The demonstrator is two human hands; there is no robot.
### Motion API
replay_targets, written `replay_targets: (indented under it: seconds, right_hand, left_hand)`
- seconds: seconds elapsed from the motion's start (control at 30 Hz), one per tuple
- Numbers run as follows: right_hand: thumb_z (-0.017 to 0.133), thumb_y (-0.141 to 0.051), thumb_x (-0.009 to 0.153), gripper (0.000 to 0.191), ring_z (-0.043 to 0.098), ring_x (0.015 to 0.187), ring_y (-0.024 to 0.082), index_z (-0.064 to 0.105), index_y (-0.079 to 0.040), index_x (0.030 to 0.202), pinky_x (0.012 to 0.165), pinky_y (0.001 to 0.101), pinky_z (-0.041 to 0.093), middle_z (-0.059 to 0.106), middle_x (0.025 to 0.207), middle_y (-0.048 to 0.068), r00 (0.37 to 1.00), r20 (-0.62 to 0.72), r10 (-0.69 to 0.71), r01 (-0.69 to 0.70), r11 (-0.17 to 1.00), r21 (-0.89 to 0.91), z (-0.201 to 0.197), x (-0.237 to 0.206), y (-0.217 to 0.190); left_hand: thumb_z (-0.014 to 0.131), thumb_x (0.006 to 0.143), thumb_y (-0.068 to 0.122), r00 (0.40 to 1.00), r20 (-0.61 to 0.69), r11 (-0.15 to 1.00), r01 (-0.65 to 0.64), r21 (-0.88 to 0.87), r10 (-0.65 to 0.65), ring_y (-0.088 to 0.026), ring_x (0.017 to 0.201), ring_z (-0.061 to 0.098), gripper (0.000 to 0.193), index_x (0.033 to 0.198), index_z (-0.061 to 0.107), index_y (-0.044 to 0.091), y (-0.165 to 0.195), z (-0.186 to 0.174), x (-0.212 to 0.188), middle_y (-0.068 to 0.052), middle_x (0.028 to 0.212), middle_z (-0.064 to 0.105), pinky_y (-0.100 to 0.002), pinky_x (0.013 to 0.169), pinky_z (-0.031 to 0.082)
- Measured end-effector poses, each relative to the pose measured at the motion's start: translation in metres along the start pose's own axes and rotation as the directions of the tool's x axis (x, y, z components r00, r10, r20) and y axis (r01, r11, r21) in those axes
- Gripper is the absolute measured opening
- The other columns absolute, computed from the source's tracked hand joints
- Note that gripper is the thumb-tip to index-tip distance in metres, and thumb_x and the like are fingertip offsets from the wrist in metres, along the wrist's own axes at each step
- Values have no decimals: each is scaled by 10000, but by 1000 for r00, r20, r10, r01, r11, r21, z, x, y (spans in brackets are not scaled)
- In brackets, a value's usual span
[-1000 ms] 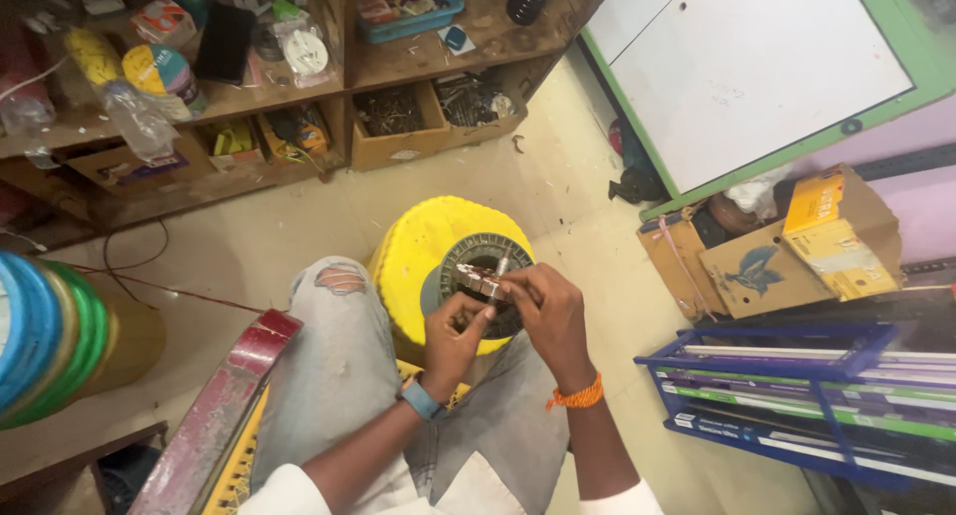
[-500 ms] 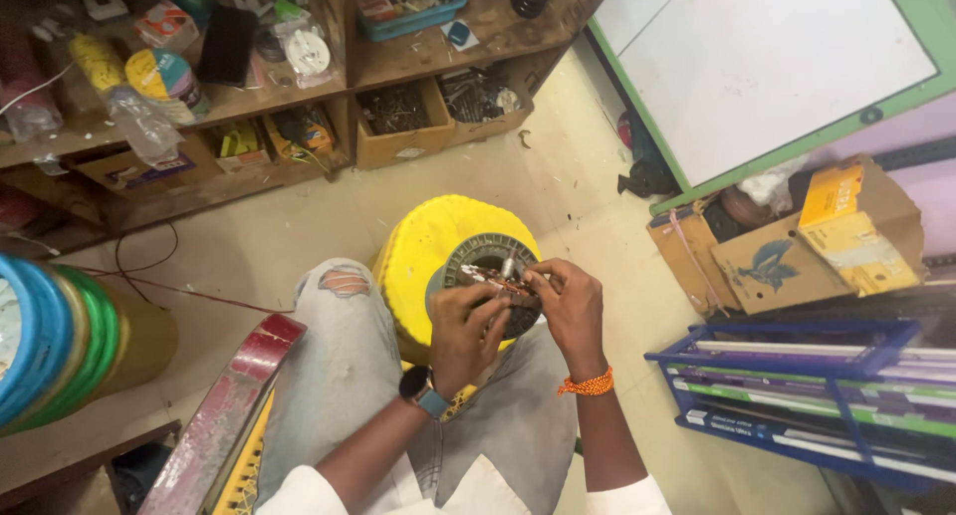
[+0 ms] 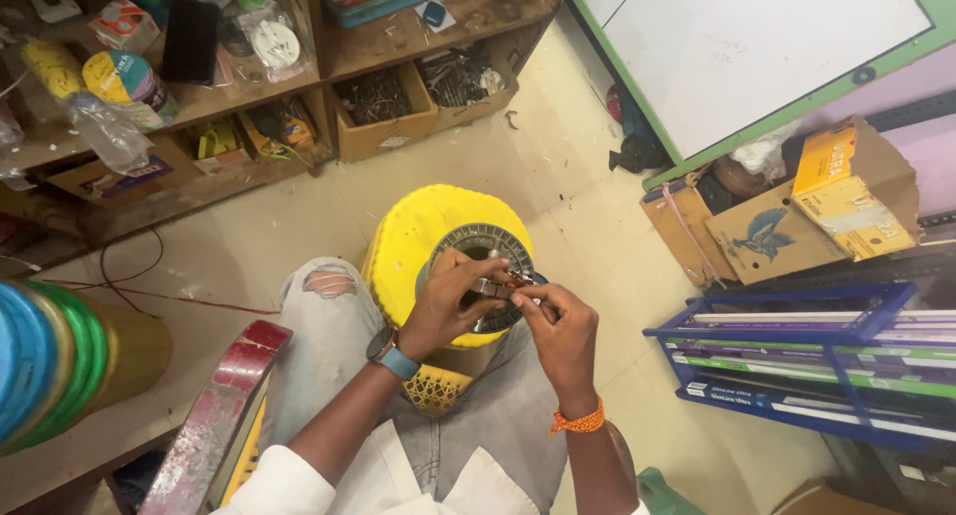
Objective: The person sits on a chair with a small electric motor armature resting on a yellow stool and works copper wire around the armature slots by hand, pressing and threading the wire into place while rotating the armature to reach different sides.
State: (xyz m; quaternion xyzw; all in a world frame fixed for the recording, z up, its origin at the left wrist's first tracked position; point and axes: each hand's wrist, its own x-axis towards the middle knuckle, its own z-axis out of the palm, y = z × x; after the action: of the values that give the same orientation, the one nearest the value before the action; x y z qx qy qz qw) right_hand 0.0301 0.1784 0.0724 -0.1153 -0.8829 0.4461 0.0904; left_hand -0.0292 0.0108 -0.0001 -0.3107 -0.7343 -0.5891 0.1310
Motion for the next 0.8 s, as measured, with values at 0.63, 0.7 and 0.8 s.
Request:
replay_targets:
  seconds: [0.63, 0.7, 0.8]
  right_hand:
    - [765, -70, 854, 82, 556, 557, 144, 713, -16, 886, 526, 289, 450, 663, 735, 54, 955, 152, -255, 268, 961, -70, -17, -30, 7]
    - [776, -77, 848, 83, 544, 534, 153, 728, -18, 883, 511, 294, 437, 652, 717, 68, 946, 167, -278, 300, 945, -127, -25, -23, 0]
    - [766, -75, 861, 83, 560, 529, 170, 737, -13, 907, 514, 301, 439, 678, 748, 95, 931, 184, -315, 348, 917, -193, -23, -4, -10]
  left_hand:
    - [863, 888, 191, 985, -63, 930, -129, 344, 159, -203, 649, 582, 172, 835, 722, 110, -19, 28, -46, -25, 692, 584, -386, 629, 422]
    - [825, 889, 172, 985, -169, 995, 59, 85, -44, -152, 586, 560, 160, 845, 706, 75, -18, 36, -50, -25, 675, 595, -328, 564, 412]
    - [792, 896, 149, 903, -195, 909, 330, -253, -383, -84, 534, 510, 151, 844, 702, 39, -16, 44, -51, -8, 619, 601, -279, 496, 395]
